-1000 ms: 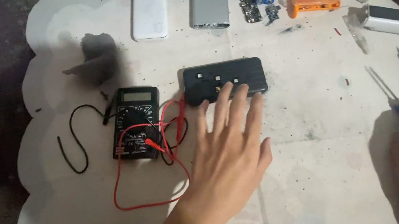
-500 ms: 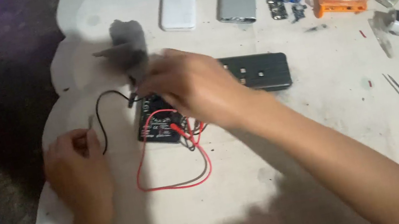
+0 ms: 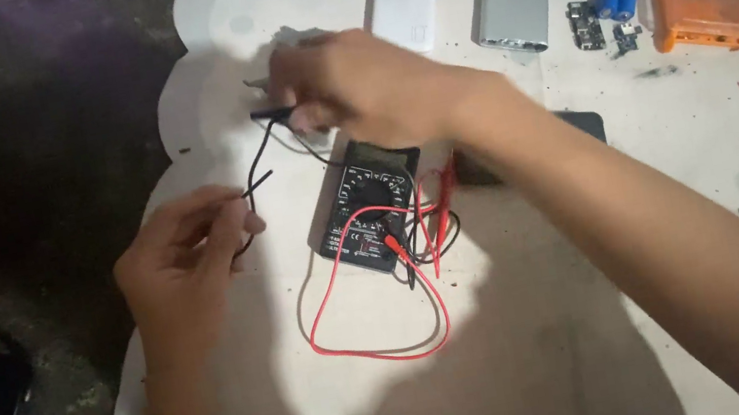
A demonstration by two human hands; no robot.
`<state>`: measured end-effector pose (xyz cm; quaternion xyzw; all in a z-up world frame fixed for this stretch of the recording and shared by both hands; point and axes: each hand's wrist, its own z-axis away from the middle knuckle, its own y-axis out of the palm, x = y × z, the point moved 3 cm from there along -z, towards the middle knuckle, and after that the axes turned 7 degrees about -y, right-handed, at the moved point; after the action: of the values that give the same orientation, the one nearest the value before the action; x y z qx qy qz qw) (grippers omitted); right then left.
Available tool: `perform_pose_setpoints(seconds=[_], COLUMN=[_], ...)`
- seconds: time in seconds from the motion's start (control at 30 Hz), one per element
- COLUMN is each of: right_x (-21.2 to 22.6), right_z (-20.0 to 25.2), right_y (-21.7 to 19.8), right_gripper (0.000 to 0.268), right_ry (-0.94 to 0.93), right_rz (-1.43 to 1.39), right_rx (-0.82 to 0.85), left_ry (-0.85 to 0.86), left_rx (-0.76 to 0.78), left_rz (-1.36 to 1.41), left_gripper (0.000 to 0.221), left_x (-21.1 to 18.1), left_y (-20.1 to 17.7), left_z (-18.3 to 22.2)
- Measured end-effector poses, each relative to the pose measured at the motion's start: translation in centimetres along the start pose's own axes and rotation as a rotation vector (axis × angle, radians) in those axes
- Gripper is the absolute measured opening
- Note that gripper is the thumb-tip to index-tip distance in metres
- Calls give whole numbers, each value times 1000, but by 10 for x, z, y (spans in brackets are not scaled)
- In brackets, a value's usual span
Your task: Testing a power bank with a multimeter and then prying open the plastic casing with a screwdriver.
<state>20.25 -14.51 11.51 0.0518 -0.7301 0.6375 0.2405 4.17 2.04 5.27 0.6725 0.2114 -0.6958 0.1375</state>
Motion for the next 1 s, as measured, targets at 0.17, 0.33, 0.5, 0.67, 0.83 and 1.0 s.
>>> perform_pose_setpoints(seconds=[0.17, 0.33, 0.5, 0.67, 0.83, 1.0], right_x=[37, 51, 51, 47, 45, 41], right_z=[73, 116, 123, 126, 129, 133], right_y=[-9, 3, 14, 25, 31, 30], right_gripper=[17, 22, 22, 24, 24, 24], right_ry=[-191, -30, -12, 26, 18, 33], right_rz=[-195, -268, -234, -267, -309, -300], right_rx=[-267, -426, -472, -507, -486, -504], left_ry=[59, 306, 305, 247, 220, 216], left_rx=[41, 196, 233, 227, 231, 215], left_rz=[-47, -174, -127, -94, -131, -141], left_gripper=[3, 4, 6, 4, 6, 3], left_x=[-6, -26, -20, -15, -13, -10], left_y=[20, 42, 47, 49, 52, 52], left_z=[14, 29, 34, 37, 39, 39])
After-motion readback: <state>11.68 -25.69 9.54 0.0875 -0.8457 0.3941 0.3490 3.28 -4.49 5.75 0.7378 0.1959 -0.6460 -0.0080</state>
